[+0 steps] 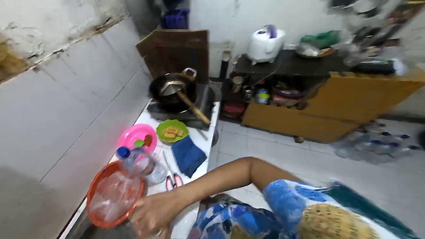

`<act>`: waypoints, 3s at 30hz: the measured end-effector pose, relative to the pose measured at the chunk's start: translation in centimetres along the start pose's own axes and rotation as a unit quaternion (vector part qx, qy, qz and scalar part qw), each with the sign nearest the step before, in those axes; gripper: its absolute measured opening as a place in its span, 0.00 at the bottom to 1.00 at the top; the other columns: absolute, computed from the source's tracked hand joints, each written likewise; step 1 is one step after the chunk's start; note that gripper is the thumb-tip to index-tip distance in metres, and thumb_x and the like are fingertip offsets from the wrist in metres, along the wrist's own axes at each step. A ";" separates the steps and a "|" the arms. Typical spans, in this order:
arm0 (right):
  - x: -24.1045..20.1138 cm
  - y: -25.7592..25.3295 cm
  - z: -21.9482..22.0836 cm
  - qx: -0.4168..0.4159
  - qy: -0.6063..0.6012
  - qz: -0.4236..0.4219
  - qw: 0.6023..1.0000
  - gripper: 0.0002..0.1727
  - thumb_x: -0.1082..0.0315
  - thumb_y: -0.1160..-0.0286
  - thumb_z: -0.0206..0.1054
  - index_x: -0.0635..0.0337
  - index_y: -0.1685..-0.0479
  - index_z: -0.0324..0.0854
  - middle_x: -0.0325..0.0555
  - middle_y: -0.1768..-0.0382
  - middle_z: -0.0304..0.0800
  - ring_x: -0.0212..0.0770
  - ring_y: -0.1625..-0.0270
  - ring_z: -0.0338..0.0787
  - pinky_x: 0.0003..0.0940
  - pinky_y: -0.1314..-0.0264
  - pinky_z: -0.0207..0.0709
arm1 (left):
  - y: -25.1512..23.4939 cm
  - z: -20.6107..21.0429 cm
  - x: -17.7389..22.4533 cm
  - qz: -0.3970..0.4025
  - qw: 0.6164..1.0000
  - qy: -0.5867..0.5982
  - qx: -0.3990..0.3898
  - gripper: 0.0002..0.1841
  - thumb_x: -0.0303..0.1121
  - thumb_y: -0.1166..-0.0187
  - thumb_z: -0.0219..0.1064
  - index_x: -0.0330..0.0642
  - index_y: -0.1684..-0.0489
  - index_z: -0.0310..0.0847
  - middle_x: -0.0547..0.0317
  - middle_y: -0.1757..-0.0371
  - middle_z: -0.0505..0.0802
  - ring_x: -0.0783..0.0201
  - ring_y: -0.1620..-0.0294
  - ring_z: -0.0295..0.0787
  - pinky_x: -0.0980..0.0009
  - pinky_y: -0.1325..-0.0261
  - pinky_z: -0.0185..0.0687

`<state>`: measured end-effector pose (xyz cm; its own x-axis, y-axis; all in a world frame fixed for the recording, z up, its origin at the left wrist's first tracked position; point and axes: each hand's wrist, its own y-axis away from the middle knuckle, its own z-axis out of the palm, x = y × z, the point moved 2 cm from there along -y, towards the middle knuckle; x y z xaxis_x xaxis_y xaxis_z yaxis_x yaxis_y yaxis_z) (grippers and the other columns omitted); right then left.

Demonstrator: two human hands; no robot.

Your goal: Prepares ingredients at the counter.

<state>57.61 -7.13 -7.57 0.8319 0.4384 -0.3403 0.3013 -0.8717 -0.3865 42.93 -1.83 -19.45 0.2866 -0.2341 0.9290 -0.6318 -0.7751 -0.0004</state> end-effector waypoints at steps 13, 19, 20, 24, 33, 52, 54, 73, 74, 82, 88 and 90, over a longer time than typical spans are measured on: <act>2.4 -1.7 0.1 -0.299 -0.032 0.154 0.941 0.13 0.71 0.21 0.66 0.77 0.53 0.88 0.73 0.51 0.90 0.74 0.36 0.83 0.68 0.20 0.55 | -0.6 0.1 0.9 0.037 0.996 0.073 0.036 0.61 0.27 0.64 0.91 0.17 0.19 0.56 0.32 0.30 0.84 0.57 0.29 0.84 0.65 0.23 0.77; 3.6 -0.5 -2.2 -0.212 -0.153 0.298 0.918 0.19 0.66 0.13 0.59 0.76 0.62 0.88 0.67 0.65 0.89 0.64 0.54 0.87 0.63 0.38 0.70 | -0.6 0.4 0.5 0.059 0.993 0.090 0.041 0.61 0.29 0.66 0.92 0.17 0.20 0.58 0.32 0.32 0.86 0.58 0.30 0.86 0.65 0.23 0.78; 3.7 -0.3 -2.9 -0.180 -0.158 0.309 0.921 0.20 0.65 0.13 0.59 0.76 0.62 0.88 0.64 0.67 0.89 0.59 0.58 0.86 0.61 0.42 0.72 | -0.6 0.4 0.5 0.062 0.993 0.091 0.040 0.61 0.28 0.65 0.92 0.17 0.21 0.58 0.32 0.32 0.86 0.58 0.30 0.86 0.65 0.23 0.78; 3.3 0.1 -5.2 -0.058 -0.141 0.289 0.945 0.19 0.64 0.14 0.61 0.70 0.68 0.89 0.50 0.76 0.85 0.44 0.69 0.81 0.50 0.49 0.72 | -0.6 0.4 0.6 0.065 0.994 0.081 0.041 0.61 0.28 0.66 0.92 0.16 0.21 0.59 0.31 0.33 0.86 0.55 0.30 0.86 0.63 0.24 0.78; 1.5 0.7 -1.3 -0.010 0.092 -0.040 0.995 0.06 0.77 0.31 0.67 0.64 0.72 0.89 0.51 0.74 0.87 0.56 0.64 0.87 0.52 0.58 0.73 | -0.6 0.3 1.0 0.061 0.995 0.075 0.038 0.60 0.27 0.66 0.91 0.17 0.21 0.58 0.32 0.33 0.86 0.57 0.30 0.85 0.65 0.24 0.77; 2.4 1.4 2.0 -0.062 0.002 0.121 0.991 0.11 0.69 0.26 0.69 0.68 0.71 0.90 0.62 0.62 0.87 0.67 0.49 0.85 0.65 0.45 0.69 | -0.8 0.3 1.1 0.053 0.995 0.071 0.042 0.61 0.26 0.67 0.91 0.16 0.21 0.58 0.30 0.33 0.86 0.53 0.30 0.85 0.62 0.24 0.77; 2.1 1.5 1.9 -0.093 -0.048 0.134 0.985 0.12 0.69 0.25 0.67 0.69 0.70 0.91 0.61 0.63 0.85 0.64 0.49 0.82 0.62 0.42 0.64 | -0.8 0.3 1.2 0.048 0.996 0.070 0.041 0.62 0.24 0.69 0.91 0.17 0.20 0.57 0.30 0.32 0.85 0.52 0.29 0.85 0.61 0.23 0.77; 3.0 1.5 -3.1 0.077 -0.036 0.157 0.984 0.17 0.62 0.21 0.63 0.61 0.70 0.95 0.49 0.74 0.81 0.53 0.59 0.80 0.55 0.46 0.63 | -0.7 0.4 1.0 0.051 0.995 0.079 0.040 0.60 0.26 0.66 0.91 0.17 0.21 0.59 0.32 0.34 0.87 0.57 0.32 0.87 0.65 0.25 0.78; 2.8 1.4 -3.4 0.093 -0.008 0.138 0.986 0.17 0.62 0.21 0.63 0.60 0.70 0.95 0.48 0.75 0.80 0.52 0.61 0.80 0.54 0.47 0.63 | -0.7 0.4 1.0 0.055 0.995 0.079 0.041 0.60 0.26 0.66 0.91 0.16 0.21 0.58 0.31 0.34 0.86 0.56 0.31 0.86 0.65 0.25 0.77; 3.1 1.6 1.2 -0.010 0.075 0.018 0.997 0.04 0.74 0.30 0.71 0.62 0.66 0.92 0.59 0.52 0.91 0.66 0.39 0.88 0.73 0.35 0.71 | -0.6 0.4 1.1 0.057 0.994 0.076 0.049 0.61 0.26 0.67 0.91 0.16 0.21 0.58 0.31 0.33 0.86 0.56 0.29 0.85 0.65 0.23 0.76; 2.3 2.0 1.2 -0.063 -0.045 0.082 0.994 0.07 0.72 0.30 0.71 0.67 0.71 0.90 0.60 0.47 0.89 0.66 0.29 0.81 0.74 0.28 0.61 | -0.7 0.6 0.9 0.064 0.993 0.082 0.049 0.60 0.26 0.66 0.91 0.16 0.22 0.59 0.31 0.33 0.86 0.56 0.30 0.85 0.64 0.24 0.77; 2.5 1.9 0.2 -0.023 -0.057 0.103 0.993 0.11 0.68 0.27 0.69 0.66 0.73 0.91 0.60 0.51 0.89 0.66 0.36 0.84 0.72 0.32 0.63 | -0.7 0.6 0.9 0.065 0.993 0.083 0.047 0.60 0.27 0.66 0.91 0.17 0.21 0.58 0.32 0.33 0.86 0.57 0.30 0.85 0.65 0.23 0.77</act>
<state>60.12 -7.67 -9.35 0.8206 0.2695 -0.5040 0.1534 -0.9534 -0.2600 44.06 -1.81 -18.80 0.0789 -0.2412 0.9673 -0.5833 -0.7980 -0.1514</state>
